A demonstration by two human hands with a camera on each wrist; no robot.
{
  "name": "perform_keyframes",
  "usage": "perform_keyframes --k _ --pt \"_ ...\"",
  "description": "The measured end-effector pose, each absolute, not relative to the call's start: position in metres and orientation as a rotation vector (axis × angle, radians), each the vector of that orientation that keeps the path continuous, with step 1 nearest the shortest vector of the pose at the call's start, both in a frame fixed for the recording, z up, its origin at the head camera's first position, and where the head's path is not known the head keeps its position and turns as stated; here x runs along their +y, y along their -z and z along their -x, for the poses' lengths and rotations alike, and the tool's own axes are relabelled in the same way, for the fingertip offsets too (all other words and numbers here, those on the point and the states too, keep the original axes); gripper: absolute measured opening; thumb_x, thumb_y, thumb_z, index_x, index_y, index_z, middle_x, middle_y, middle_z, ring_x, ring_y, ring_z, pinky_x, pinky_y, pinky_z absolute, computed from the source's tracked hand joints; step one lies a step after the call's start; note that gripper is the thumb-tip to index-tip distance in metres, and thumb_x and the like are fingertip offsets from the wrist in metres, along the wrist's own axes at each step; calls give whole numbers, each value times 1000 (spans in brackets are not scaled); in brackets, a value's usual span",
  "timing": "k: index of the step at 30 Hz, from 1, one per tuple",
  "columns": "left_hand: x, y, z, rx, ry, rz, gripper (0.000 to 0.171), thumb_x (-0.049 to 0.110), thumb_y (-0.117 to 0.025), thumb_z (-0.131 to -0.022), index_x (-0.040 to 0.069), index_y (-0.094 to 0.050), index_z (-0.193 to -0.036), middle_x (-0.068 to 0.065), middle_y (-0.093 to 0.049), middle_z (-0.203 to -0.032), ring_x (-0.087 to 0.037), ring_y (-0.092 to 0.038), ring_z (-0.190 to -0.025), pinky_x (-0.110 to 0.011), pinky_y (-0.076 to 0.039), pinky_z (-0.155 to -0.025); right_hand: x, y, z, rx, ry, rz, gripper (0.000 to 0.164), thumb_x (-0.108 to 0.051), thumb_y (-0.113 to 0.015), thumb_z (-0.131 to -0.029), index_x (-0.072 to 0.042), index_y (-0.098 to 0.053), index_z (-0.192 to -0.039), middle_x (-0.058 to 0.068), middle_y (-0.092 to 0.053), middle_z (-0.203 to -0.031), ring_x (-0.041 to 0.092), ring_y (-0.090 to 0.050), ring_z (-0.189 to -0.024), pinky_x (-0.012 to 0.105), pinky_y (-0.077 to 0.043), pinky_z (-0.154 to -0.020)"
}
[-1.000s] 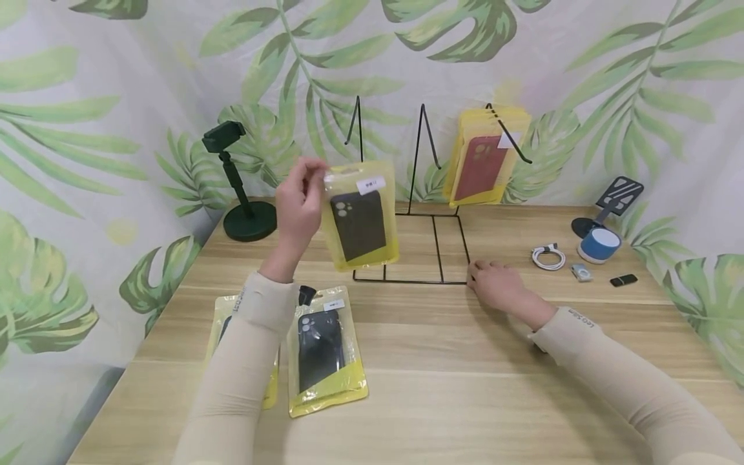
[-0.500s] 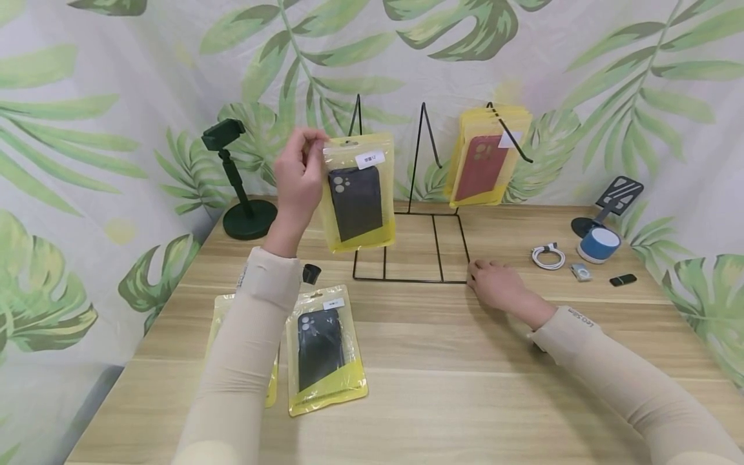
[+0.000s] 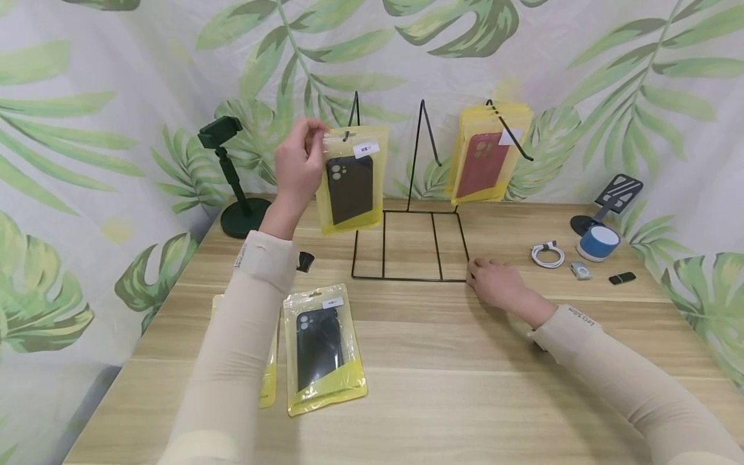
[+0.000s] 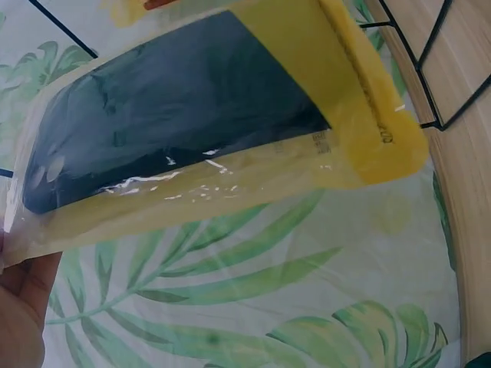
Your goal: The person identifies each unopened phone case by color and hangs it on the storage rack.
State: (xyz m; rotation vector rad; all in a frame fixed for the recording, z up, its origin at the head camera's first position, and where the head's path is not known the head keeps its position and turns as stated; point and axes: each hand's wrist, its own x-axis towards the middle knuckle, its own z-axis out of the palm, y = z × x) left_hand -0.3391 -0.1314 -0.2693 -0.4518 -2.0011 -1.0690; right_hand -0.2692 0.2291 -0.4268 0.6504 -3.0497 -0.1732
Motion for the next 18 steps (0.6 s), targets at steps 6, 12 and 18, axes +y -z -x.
perform_keyframes --k 6,12,18 --pt "-131 264 349 -2125 1031 394 24 15 -47 -103 0 -64 -109 -16 -69 -100 -23 -50 -73 -28 -38 -69 230 426 270 -3049 178 -660 38 -26 -56 -101 -1 -62 -128 20 -63 -128 41 -63 -111 53 -55 -85" --pt "-130 261 360 -2180 1021 397 21 15 -47 -102 2 -62 -110 -15 -71 -110 -29 -63 -89 -37 -50 -81 231 427 271 -3037 178 -658 37 -26 -56 -101 -1 -62 -127 19 -64 -126 40 -64 -107 52 -56 -81" --pt "-129 260 373 -2236 990 378 21 19 -52 -102 3 -61 -112 -15 -70 -113 -30 -66 -102 -42 -51 -86 231 431 272 -3040 169 -651 37 -27 -56 -100 -2 -62 -126 19 -65 -124 40 -64 -106 52 -56 -79"
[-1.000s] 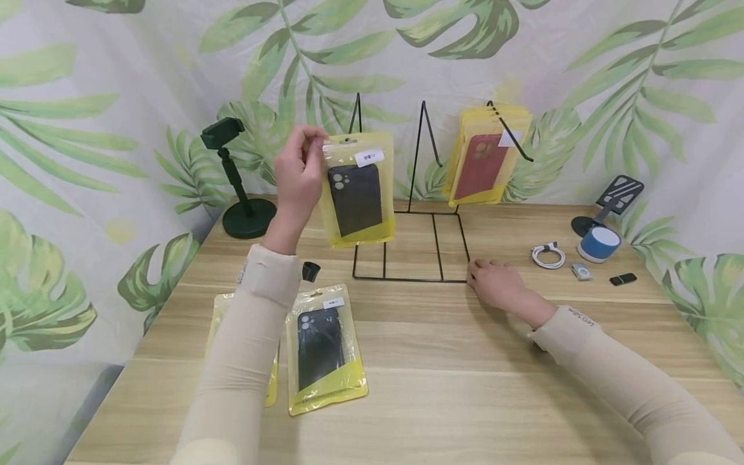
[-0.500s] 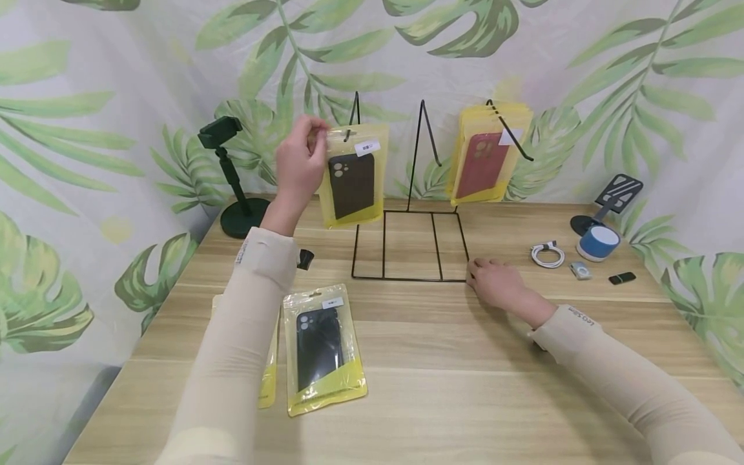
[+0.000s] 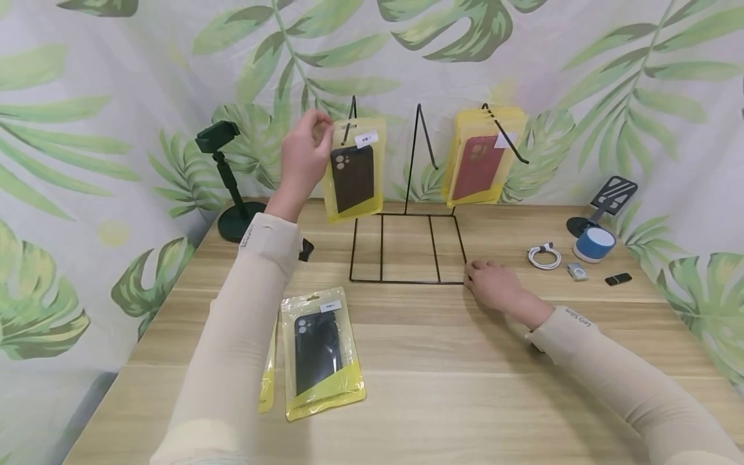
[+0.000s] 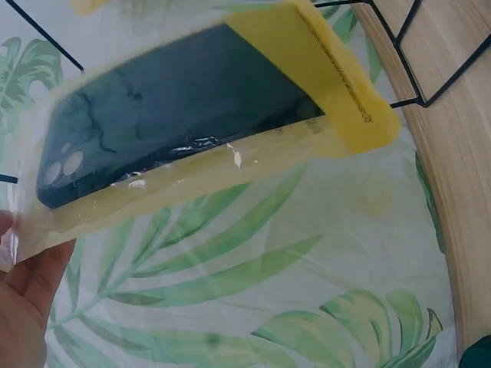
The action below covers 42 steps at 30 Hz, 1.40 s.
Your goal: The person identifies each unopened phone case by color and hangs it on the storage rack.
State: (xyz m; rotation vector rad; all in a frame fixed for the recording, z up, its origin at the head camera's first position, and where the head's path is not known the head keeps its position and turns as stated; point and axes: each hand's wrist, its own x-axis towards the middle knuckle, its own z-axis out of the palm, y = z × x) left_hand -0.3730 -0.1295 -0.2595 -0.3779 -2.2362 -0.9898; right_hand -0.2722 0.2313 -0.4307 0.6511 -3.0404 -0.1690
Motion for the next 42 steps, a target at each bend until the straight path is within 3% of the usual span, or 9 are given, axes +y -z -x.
perform_keyframes --k 14,22,27,29,31,33,37,42 --pt "-127 253 396 -2354 888 300 23 23 -50 -103 6 -59 -117 -15 -71 -114 -35 -65 -91 -45 -48 -78 230 433 271 -3036 163 -642 35 -27 -57 -100 -3 -63 -125 18 -65 -125 40 -64 -106 53 -56 -82" --pt "-126 248 405 -2447 852 213 28 16 -46 -101 10 -57 -126 -17 -69 -112 -30 -54 -78 -35 -38 -67 229 434 271 -3030 161 -651 35 -27 -57 -100 -3 -63 -125 18 -65 -127 39 -64 -106 52 -56 -81" --pt "-126 244 408 -2506 829 175 31 17 -45 -102 12 -55 -131 -16 -68 -107 -25 -50 -74 -32 -37 -65 229 434 271 -3003 153 -662 33 -27 -59 -99 -3 -64 -123 18 -66 -124 39 -65 -103 51 -57 -78" --pt "-126 244 408 -2516 833 179 33 17 -45 -102 13 -54 -133 -15 -68 -112 -26 -51 -74 -34 -39 -65 229 434 271 -2999 148 -661 33 -26 -59 -99 -3 -64 -122 18 -66 -123 39 -65 -103 51 -57 -78" --pt "-127 244 408 -2523 837 192 36 18 -45 -101 13 -51 -136 -13 -66 -125 -28 -57 -82 -37 -43 -70 229 434 272 -3001 151 -659 34 -26 -59 -99 -3 -64 -122 18 -66 -123 39 -65 -103 51 -57 -79" --pt "-129 246 408 -2530 856 214 43 19 -47 -101 14 -45 -143 -10 -60 -138 -30 -61 -100 -41 -48 -82 230 434 272 -3006 158 -657 34 -26 -58 -100 -3 -63 -124 18 -66 -124 39 -65 -103 51 -57 -80" --pt "-135 256 398 -2548 926 241 64 23 -50 -101 18 -21 -158 -4 -39 -158 -26 -46 -137 -43 -43 -107 231 434 272 -3016 166 -653 35 -26 -58 -100 -2 -63 -125 18 -65 -125 39 -65 -105 51 -57 -82" --pt "-145 278 370 -2580 925 292 79 25 -53 -101 18 -1 -161 -6 -17 -166 -30 -35 -145 -48 -38 -112 232 434 274 -3036 156 -628 36 -27 -57 -100 -2 -62 -127 18 -65 -127 40 -64 -106 53 -56 -82"
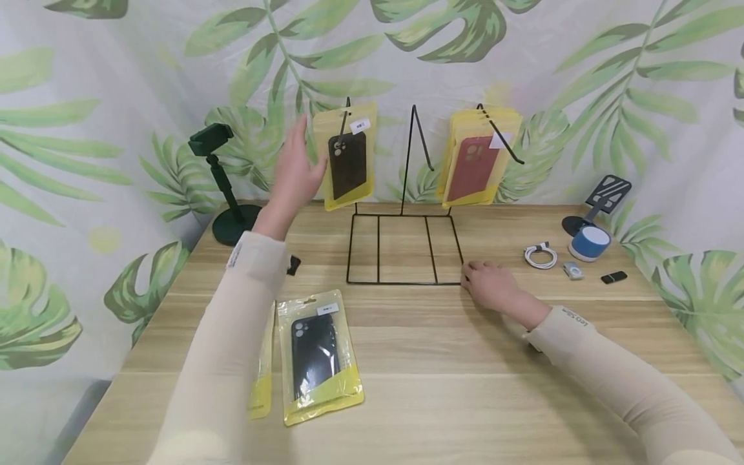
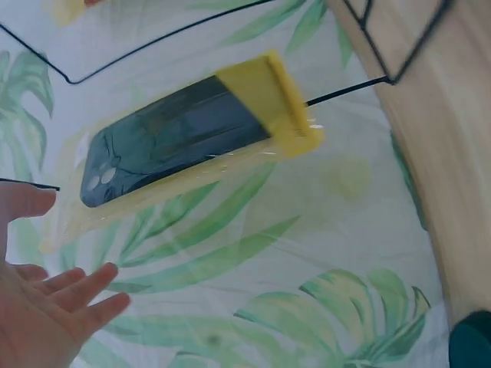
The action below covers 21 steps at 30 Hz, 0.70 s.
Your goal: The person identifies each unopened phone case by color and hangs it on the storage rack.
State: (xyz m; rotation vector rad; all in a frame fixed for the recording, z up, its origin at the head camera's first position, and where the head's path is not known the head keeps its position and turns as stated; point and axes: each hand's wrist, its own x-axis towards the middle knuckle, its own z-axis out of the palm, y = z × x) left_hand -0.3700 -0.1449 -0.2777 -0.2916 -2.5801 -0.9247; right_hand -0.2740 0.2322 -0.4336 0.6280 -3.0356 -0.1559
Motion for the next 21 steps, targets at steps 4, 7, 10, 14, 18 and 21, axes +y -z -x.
perform_keyframes --k 4,7,10,14,18,21 --pt "-155 301 345 -2614 905 383 82 23 -56 -100 13 -2 -160 -12 -15 -165 -34 -34 -144 -53 -36 -113 233 436 275 -3042 161 -621 38 -27 -56 -100 -2 -62 -128 18 -64 -128 40 -64 -107 53 -56 -82" --pt "-162 317 326 -2690 869 476 79 24 -57 -100 10 -7 -160 -13 -13 -166 -38 -35 -143 -56 -37 -111 234 436 274 -3045 167 -622 39 -28 -56 -101 -2 -61 -129 18 -64 -128 39 -64 -107 52 -56 -81" --pt "-169 329 308 -2822 745 567 72 25 -58 -100 7 -18 -158 -17 -15 -165 -43 -39 -139 -58 -40 -107 235 436 274 -3047 156 -623 38 -28 -56 -101 -3 -62 -128 18 -64 -128 39 -64 -106 52 -56 -81" --pt "-177 340 290 -3011 554 650 64 27 -58 -100 2 -32 -153 -22 -33 -158 -44 -44 -136 -57 -40 -107 235 436 274 -3041 135 -636 35 -27 -57 -100 -2 -63 -126 18 -65 -125 39 -65 -103 52 -56 -80" --pt "-185 348 276 -3208 454 650 60 25 -59 -99 -3 -39 -148 -25 -49 -146 -42 -50 -132 -56 -39 -110 234 434 275 -3039 135 -644 35 -26 -56 -101 -2 -63 -125 18 -66 -123 38 -65 -100 51 -57 -78" --pt "-191 354 268 -3349 418 618 57 23 -59 -98 -6 -43 -144 -26 -55 -139 -40 -56 -124 -56 -41 -108 233 434 275 -3044 138 -645 36 -26 -56 -101 -1 -62 -126 18 -65 -124 38 -65 -101 51 -57 -79"
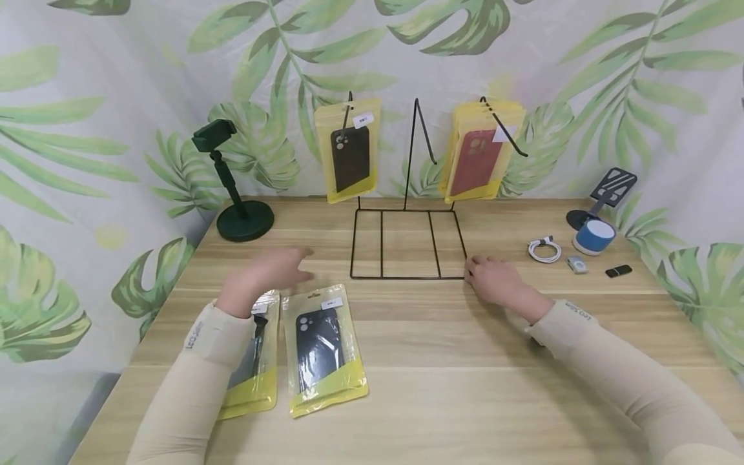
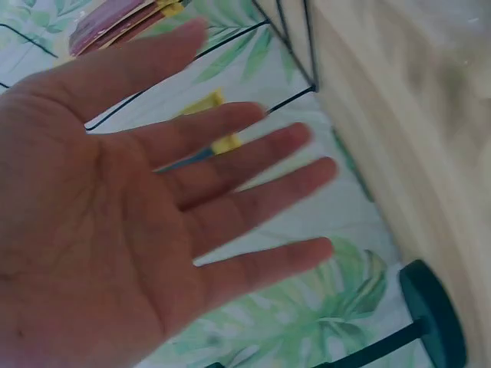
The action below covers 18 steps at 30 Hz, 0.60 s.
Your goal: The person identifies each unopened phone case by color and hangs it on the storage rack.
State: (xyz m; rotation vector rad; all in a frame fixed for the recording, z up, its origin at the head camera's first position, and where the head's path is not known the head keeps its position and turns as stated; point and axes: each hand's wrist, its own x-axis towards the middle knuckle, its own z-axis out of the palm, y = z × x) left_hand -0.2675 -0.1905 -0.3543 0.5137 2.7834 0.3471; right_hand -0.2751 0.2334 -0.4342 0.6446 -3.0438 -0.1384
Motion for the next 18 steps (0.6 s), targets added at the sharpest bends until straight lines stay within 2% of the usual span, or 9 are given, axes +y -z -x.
perform_keyframes --k 5,8,10,14,18 --pt "-199 364 261 2735 -291 -478 48 18 -59 -94 -9 -54 -134 -28 -60 -131 -35 -63 -108 -53 -48 -99 233 434 276 -3031 161 -670 38 -27 -56 -101 -1 -62 -128 19 -65 -125 39 -65 -100 50 -57 -76" --pt "-203 369 261 2748 -262 -496 44 16 -62 -91 -9 -59 -127 -26 -65 -120 -29 -62 -91 -49 -52 -90 233 435 276 -3021 162 -674 38 -27 -56 -101 -1 -62 -127 18 -65 -123 38 -65 -99 50 -58 -75" --pt "-205 373 262 2759 -240 -517 41 16 -65 -90 -8 -62 -123 -22 -68 -112 -27 -61 -88 -47 -52 -86 233 435 276 -3019 161 -668 37 -27 -56 -101 -1 -62 -126 18 -66 -122 38 -65 -98 50 -57 -74" --pt "-206 382 262 2789 -236 -558 37 18 -69 -89 -7 -65 -117 -18 -71 -105 -33 -63 -96 -49 -51 -88 234 435 276 -3018 168 -659 38 -27 -57 -101 -1 -62 -127 18 -66 -122 38 -65 -100 50 -57 -73" --pt "-204 389 260 2797 -269 -555 36 18 -72 -88 -6 -66 -114 -20 -71 -108 -38 -63 -103 -50 -51 -91 234 434 275 -3020 180 -663 39 -27 -57 -100 -1 -62 -128 18 -65 -124 39 -65 -102 50 -58 -75"
